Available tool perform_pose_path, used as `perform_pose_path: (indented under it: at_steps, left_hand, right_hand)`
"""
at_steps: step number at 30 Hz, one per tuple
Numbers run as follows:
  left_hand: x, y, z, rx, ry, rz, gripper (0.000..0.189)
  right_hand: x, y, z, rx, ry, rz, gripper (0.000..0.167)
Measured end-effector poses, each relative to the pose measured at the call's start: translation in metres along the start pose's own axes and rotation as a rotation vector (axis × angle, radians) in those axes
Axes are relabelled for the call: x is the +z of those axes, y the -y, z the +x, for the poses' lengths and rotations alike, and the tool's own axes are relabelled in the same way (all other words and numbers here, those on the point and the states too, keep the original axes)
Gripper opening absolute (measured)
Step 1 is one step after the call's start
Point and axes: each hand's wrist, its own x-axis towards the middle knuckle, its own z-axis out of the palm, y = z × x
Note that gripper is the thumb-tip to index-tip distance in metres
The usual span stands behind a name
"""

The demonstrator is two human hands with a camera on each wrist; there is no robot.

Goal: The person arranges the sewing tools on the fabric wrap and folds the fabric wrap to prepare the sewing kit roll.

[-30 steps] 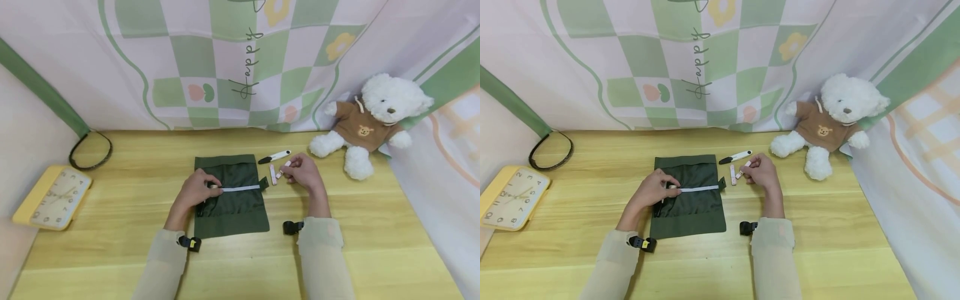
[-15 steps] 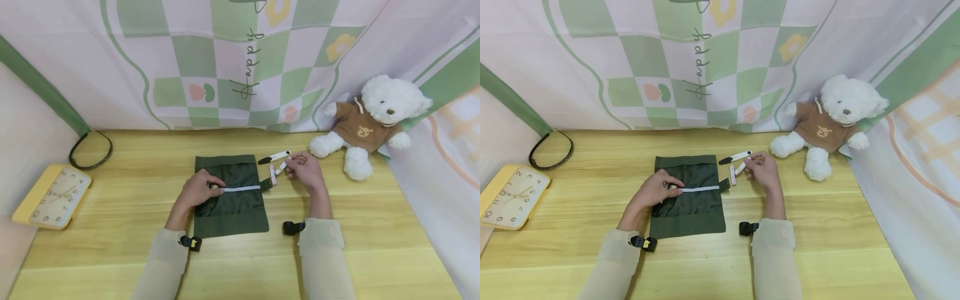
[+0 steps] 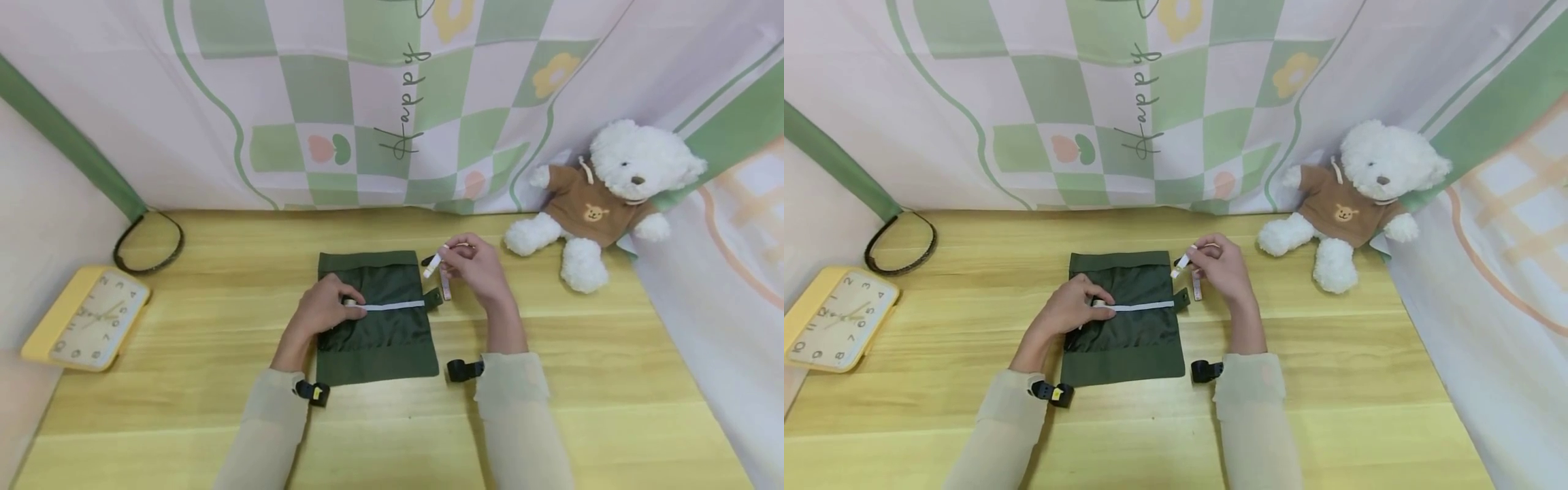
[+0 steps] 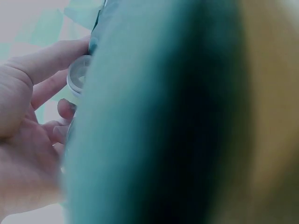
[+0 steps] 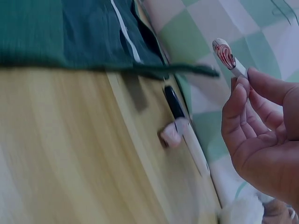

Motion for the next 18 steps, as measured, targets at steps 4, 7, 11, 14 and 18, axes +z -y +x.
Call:
perform_pose_path:
  at_steps: [4, 7, 11, 14, 18]
  left_hand:
    - [0.001, 0.001, 0.001, 0.005, 0.004, -0.01, 0.013]
    - [0.001, 0.001, 0.002, 0.013, 0.002, -0.018, 0.011]
    - [0.001, 0.001, 0.004, 0.021, -0.004, -0.017, 0.01]
    - [0.001, 0.001, 0.004, 0.018, -0.004, -0.014, 0.01]
    - [0.001, 0.0, 0.002, 0.011, -0.006, -0.011, 0.01]
  right_hand:
    - [0.009, 0.003, 0.002, 0.005, 0.031, 0.011, 0.024]
    - [0.014, 0.004, 0.002, -0.001, 0.047, 0.016, 0.023]
    - [0.018, 0.006, 0.001, -0.01, 0.062, 0.007, 0.022]
    - [0.021, 0.007, 0.001, -0.012, 0.072, -0.003, 0.021]
    - [0.024, 0.006, 0.001, -0.019, 0.083, -0.007, 0.02]
